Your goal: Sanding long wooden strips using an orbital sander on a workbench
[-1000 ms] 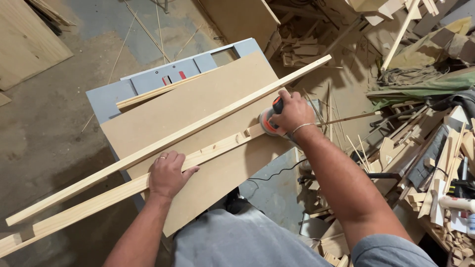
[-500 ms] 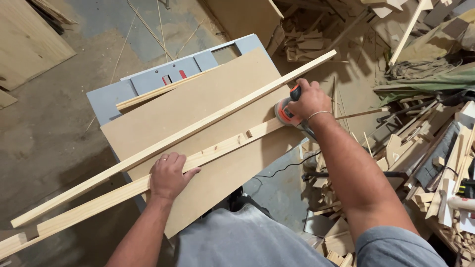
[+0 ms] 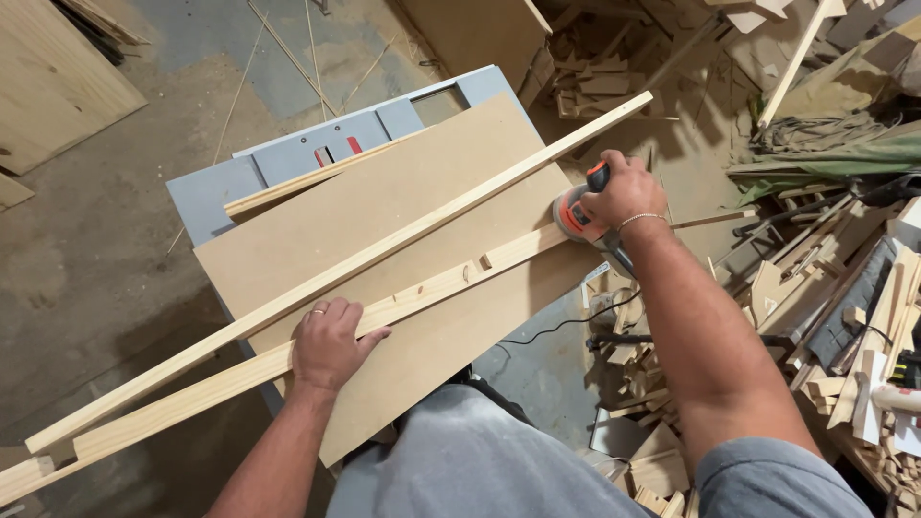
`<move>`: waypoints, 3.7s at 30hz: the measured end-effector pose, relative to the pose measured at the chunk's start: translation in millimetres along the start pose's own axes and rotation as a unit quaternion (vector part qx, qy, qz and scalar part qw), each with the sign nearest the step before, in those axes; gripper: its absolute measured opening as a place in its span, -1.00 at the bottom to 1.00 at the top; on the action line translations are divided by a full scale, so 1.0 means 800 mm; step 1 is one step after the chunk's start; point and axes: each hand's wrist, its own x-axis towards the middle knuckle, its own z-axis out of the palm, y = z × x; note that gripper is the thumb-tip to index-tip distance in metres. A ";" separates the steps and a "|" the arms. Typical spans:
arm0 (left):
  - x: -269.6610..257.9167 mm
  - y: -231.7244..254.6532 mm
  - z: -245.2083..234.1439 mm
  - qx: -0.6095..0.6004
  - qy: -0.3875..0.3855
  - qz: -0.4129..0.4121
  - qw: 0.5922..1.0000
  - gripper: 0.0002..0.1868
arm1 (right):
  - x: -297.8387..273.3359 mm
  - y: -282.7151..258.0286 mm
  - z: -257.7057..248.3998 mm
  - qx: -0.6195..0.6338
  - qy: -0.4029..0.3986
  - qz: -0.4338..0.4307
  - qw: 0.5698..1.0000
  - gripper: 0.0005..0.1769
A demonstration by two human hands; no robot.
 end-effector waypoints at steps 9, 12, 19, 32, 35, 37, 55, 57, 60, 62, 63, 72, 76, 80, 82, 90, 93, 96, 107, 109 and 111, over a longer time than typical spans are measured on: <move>0.002 0.002 -0.003 0.008 0.000 0.004 1.000 -0.42 | -0.007 0.022 0.001 0.014 -0.006 0.015 1.000 -0.17; 0.003 0.001 -0.003 0.006 0.000 0.003 1.000 -0.42 | -0.018 0.014 -0.002 0.014 -0.013 0.003 1.000 -0.15; 0.000 -0.001 -0.001 0.009 0.006 0.002 1.000 -0.43 | -0.043 -0.012 0.007 -0.006 0.001 -0.062 0.998 -0.11; -0.004 0.001 0.001 0.016 -0.003 -0.007 1.000 -0.43 | -0.130 -0.098 0.017 -0.001 0.024 -0.208 0.978 -0.11; -0.005 -0.001 0.000 0.012 -0.001 -0.008 1.000 -0.43 | -0.142 -0.114 0.023 -0.001 0.030 -0.240 0.970 -0.09; -0.005 -0.001 0.000 0.005 -0.005 -0.009 1.000 -0.43 | -0.149 -0.121 0.027 -0.009 0.035 -0.256 0.966 -0.09; -0.016 -0.004 0.022 0.005 0.014 -0.020 1.000 -0.42 | -0.164 -0.144 0.022 -0.040 0.012 -0.232 0.972 -0.08; -0.016 -0.003 0.021 0.002 0.013 -0.022 1.000 -0.43 | -0.161 -0.144 0.022 -0.040 0.007 -0.238 0.970 -0.09; -0.015 -0.002 0.020 0.003 0.016 -0.022 1.000 -0.43 | -0.171 -0.152 0.018 -0.033 -0.003 -0.246 0.969 -0.09; -0.014 -0.001 0.017 0.005 0.019 -0.019 1.000 -0.43 | -0.182 -0.160 0.015 -0.028 -0.009 -0.248 0.968 -0.09; -0.013 -0.001 0.015 0.006 0.019 -0.022 1.000 -0.43 | -0.187 -0.163 0.016 -0.030 -0.007 -0.253 0.967 -0.09; -0.025 -0.012 -0.018 -0.025 0.020 -0.047 0.998 -0.44 | -0.181 -0.157 0.023 -0.028 0.003 -0.255 0.966 -0.10; -0.083 -0.070 -0.047 0.033 0.035 -0.071 0.996 -0.43 | -0.167 -0.146 0.030 -0.023 0.011 -0.248 0.968 -0.13; -0.117 -0.109 -0.123 0.146 -0.049 -0.070 0.986 -0.35 | -0.181 -0.149 0.005 0.029 -0.012 -0.248 0.968 -0.24; -0.124 -0.117 -0.131 0.139 -0.072 -0.070 0.985 -0.39 | -0.181 -0.151 0.004 0.038 -0.004 -0.244 0.969 -0.23; -0.112 -0.096 -0.108 0.090 -0.103 -0.082 0.987 -0.42 | -0.187 -0.155 -0.002 0.031 -0.014 -0.246 0.969 -0.25; -0.124 -0.093 -0.070 0.062 -0.053 -0.074 0.994 -0.43 | -0.172 -0.147 0.017 0.008 -0.003 -0.241 0.970 -0.21; -0.122 -0.081 -0.042 0.043 -0.004 -0.071 0.997 -0.42 | -0.165 -0.140 0.020 -0.015 0.015 -0.238 0.971 -0.18; -0.085 -0.055 -0.015 0.025 0.003 -0.047 0.999 -0.41 | -0.157 -0.136 0.025 -0.015 0.018 -0.241 0.970 -0.14; -0.076 -0.053 -0.017 0.026 -0.004 -0.043 0.999 -0.43 | -0.156 -0.138 0.028 -0.009 0.011 -0.245 0.970 -0.11; -0.070 -0.049 -0.018 0.020 -0.002 -0.041 0.999 -0.43 | -0.160 -0.143 0.025 -0.012 0.011 -0.247 0.969 -0.10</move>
